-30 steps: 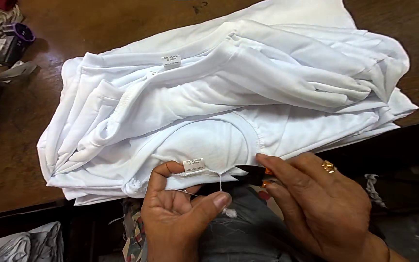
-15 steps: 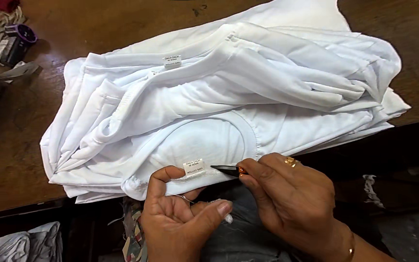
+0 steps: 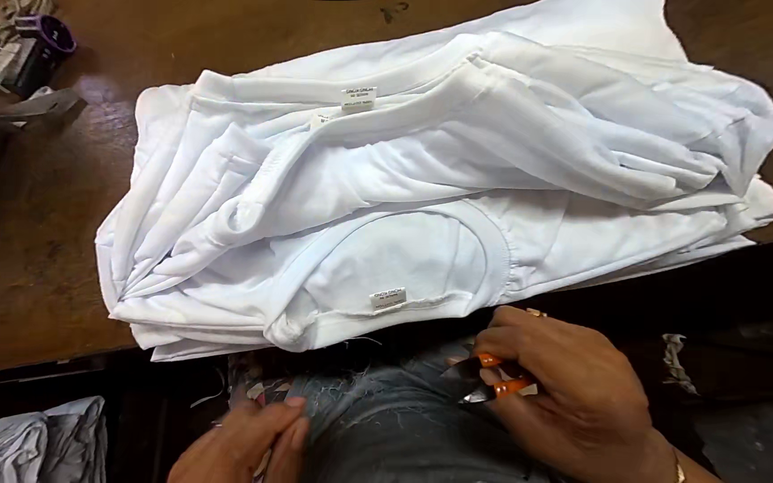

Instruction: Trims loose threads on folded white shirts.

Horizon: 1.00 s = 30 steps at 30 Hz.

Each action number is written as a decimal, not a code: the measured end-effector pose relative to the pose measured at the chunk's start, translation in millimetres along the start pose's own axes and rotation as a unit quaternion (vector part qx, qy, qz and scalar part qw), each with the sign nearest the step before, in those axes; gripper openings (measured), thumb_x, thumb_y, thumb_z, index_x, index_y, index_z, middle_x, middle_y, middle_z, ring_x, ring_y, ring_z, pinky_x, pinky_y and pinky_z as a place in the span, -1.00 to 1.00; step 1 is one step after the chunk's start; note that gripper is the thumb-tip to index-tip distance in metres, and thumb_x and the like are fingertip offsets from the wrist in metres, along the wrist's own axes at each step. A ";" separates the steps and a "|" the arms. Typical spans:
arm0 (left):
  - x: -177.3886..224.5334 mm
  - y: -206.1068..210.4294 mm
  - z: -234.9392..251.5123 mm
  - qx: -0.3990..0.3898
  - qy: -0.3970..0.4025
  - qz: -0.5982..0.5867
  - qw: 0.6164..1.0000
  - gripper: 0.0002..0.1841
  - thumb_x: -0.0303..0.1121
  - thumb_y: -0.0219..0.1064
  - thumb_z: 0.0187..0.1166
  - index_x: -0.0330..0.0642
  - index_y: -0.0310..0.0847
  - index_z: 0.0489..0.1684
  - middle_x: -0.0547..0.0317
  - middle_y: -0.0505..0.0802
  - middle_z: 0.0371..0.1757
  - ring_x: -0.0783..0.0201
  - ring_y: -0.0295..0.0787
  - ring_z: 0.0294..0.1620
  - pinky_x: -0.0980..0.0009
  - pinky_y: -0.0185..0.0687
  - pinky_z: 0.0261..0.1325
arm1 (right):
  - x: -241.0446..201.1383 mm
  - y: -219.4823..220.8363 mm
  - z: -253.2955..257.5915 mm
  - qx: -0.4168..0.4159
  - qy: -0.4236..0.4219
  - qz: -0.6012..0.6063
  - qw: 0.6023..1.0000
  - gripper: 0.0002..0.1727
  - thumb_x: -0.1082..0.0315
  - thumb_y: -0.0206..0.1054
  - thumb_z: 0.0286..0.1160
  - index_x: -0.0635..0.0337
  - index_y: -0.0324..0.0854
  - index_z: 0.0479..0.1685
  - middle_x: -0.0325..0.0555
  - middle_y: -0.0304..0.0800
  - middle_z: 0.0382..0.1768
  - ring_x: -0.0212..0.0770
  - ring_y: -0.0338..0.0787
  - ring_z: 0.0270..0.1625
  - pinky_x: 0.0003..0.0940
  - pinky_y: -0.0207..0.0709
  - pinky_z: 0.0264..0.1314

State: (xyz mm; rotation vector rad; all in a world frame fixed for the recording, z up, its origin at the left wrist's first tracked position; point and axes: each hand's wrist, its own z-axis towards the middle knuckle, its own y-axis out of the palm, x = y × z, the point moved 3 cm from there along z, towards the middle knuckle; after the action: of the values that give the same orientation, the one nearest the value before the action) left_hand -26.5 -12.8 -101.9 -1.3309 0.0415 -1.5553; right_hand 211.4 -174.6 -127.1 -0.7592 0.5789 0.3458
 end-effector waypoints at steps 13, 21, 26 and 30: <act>-16.0 -10.9 83.0 0.002 0.249 0.109 0.962 -0.75 -0.44 0.45 0.46 -0.22 0.63 0.05 0.02 0.69 0.24 0.25 0.65 0.25 0.40 0.63 0.28 | -33.6 35.8 32.9 -0.026 -0.091 -0.053 0.994 -0.70 0.32 0.31 0.57 0.19 0.79 0.18 -0.24 0.65 -0.48 -0.34 0.57 -0.44 -0.47 0.38 -0.45; -22.3 -25.6 79.0 -0.034 0.273 0.082 0.958 -0.96 -0.42 0.43 0.53 -0.15 0.78 -0.21 0.04 0.81 0.14 0.18 0.69 0.25 0.24 0.58 0.29 | -45.3 60.5 39.3 -0.175 -0.148 0.012 0.973 -0.83 0.38 0.20 0.54 0.11 0.71 -0.31 -0.25 0.63 -0.48 -0.30 0.66 -0.40 -0.40 0.47 -0.47; -21.6 -32.5 85.3 -0.105 0.305 0.011 0.947 -0.94 -0.49 0.34 0.57 -0.23 0.69 -0.29 0.04 0.88 0.12 0.11 0.76 0.34 0.16 0.69 0.39 | -47.3 61.1 10.2 -0.360 -0.106 0.199 0.905 -0.84 0.32 0.22 0.57 0.11 0.60 -0.36 -0.15 0.62 -0.51 -0.18 0.68 -0.44 -0.24 0.48 -0.46; -18.9 -37.7 100.0 -0.143 0.266 -0.070 0.951 -0.94 -0.44 0.33 0.60 -0.17 0.63 -0.29 0.12 0.90 -0.01 0.23 0.84 0.15 0.30 0.78 0.24 | -41.9 53.9 18.8 -0.278 -0.069 0.242 0.927 -0.79 0.34 0.16 0.69 0.22 0.69 -0.12 -0.12 0.75 -0.38 -0.31 0.72 -0.32 -0.41 0.59 -0.28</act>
State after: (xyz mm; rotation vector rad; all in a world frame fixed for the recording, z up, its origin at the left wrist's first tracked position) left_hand 19.7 73.1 -54.3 -1.1088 0.5374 -2.0538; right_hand 158.6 -127.9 -120.1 -1.1220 0.5335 1.0465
